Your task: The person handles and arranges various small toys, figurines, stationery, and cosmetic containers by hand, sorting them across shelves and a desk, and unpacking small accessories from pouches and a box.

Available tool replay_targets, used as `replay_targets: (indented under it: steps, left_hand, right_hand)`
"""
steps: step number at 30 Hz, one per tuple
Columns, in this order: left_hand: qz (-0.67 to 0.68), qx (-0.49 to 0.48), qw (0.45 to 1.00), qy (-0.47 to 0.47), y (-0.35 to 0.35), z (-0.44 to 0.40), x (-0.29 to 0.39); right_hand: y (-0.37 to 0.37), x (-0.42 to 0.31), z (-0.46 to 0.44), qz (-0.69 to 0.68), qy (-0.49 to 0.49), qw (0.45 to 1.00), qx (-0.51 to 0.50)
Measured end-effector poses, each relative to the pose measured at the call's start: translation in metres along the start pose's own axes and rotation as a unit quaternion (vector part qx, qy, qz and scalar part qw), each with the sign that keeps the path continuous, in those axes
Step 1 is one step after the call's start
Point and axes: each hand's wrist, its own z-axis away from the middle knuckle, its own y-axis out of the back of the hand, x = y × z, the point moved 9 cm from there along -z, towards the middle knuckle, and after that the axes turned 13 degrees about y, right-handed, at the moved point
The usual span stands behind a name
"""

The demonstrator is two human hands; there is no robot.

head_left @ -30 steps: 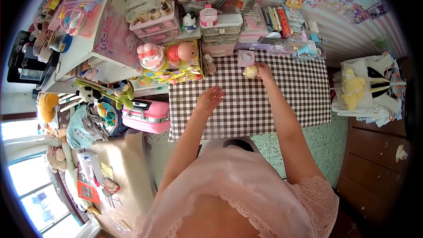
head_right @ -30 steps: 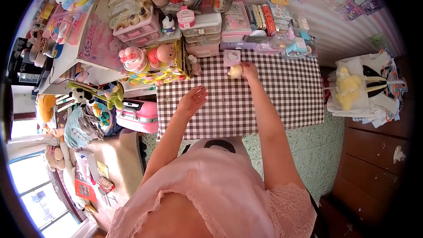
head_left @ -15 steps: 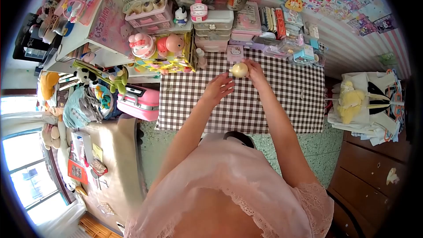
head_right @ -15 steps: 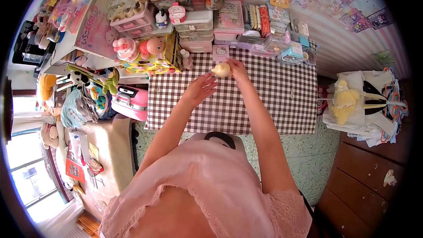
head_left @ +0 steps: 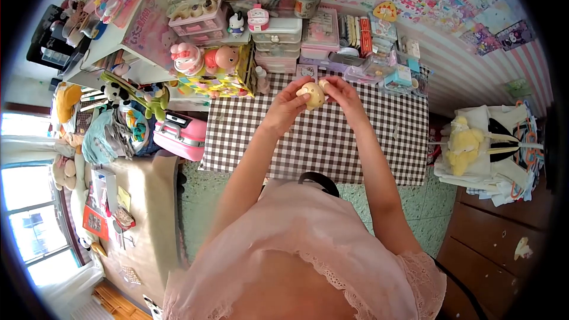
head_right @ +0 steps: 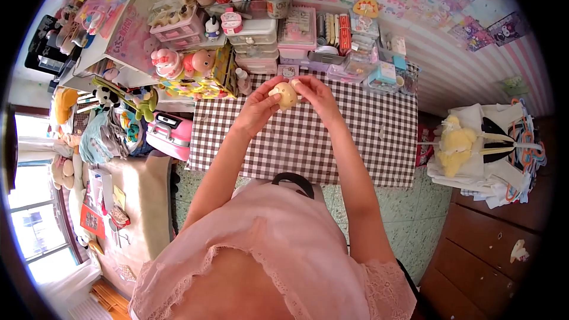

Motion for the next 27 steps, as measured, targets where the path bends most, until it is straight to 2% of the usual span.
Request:
replay_targets:
  steps: [2, 3, 6, 10, 12, 14, 18, 20, 21, 23, 24, 26, 27]
  left_hand:
    - [0.009, 0.026, 1.0, -0.004, 0.006, 0.0, -0.001]
    - [0.009, 0.026, 1.0, -0.007, 0.006, 0.001, -0.002]
    - [0.028, 0.082, 0.996, -0.035, 0.015, 0.005, 0.001]
    - [-0.03, 0.128, 0.991, -0.009, 0.023, 0.011, 0.004]
    - [-0.108, 0.144, 0.981, -0.073, 0.025, 0.013, 0.014]
    - [-0.11, 0.141, 0.98, -0.089, 0.026, 0.013, 0.015]
    - [-0.143, 0.131, 0.979, -0.064, 0.023, 0.008, 0.012]
    - [-0.149, 0.134, 0.977, -0.066, 0.024, 0.006, 0.012]
    - [-0.17, 0.124, 0.975, -0.068, 0.022, 0.004, 0.011]
    - [-0.188, 0.117, 0.973, -0.066, 0.024, 0.002, 0.005]
    - [-0.195, 0.119, 0.972, -0.048, 0.028, 0.0, -0.001]
    - [-0.2, 0.123, 0.972, -0.029, 0.037, -0.004, -0.011]
    - [-0.171, 0.132, 0.976, -0.027, 0.045, -0.004, -0.016]
  right_hand:
    - [0.001, 0.004, 0.001, 0.002, -0.008, 1.0, -0.005]
    - [-0.002, 0.005, 0.002, -0.064, -0.019, 0.998, 0.008]
    - [-0.009, 0.025, 0.006, -0.113, -0.023, 0.993, 0.026]
    - [-0.026, 0.035, 0.009, -0.092, -0.043, 0.994, -0.042]
    - [-0.026, 0.038, 0.005, -0.085, -0.036, 0.995, -0.049]
    - [-0.024, 0.039, 0.001, 0.021, -0.016, 0.998, -0.063]
    - [-0.027, 0.036, -0.004, 0.015, -0.034, 0.997, -0.07]
    - [-0.025, 0.041, -0.004, 0.04, -0.099, 0.992, -0.074]
    - [-0.025, 0.044, -0.005, 0.039, -0.099, 0.991, -0.075]
    - [-0.024, 0.034, -0.009, 0.117, -0.012, 0.99, -0.075]
    - [-0.025, 0.034, -0.007, 0.117, -0.014, 0.99, -0.075]
    - [-0.029, 0.02, -0.008, 0.271, 0.056, 0.956, -0.094]
    - [-0.03, 0.025, -0.011, 0.269, 0.054, 0.957, -0.096]
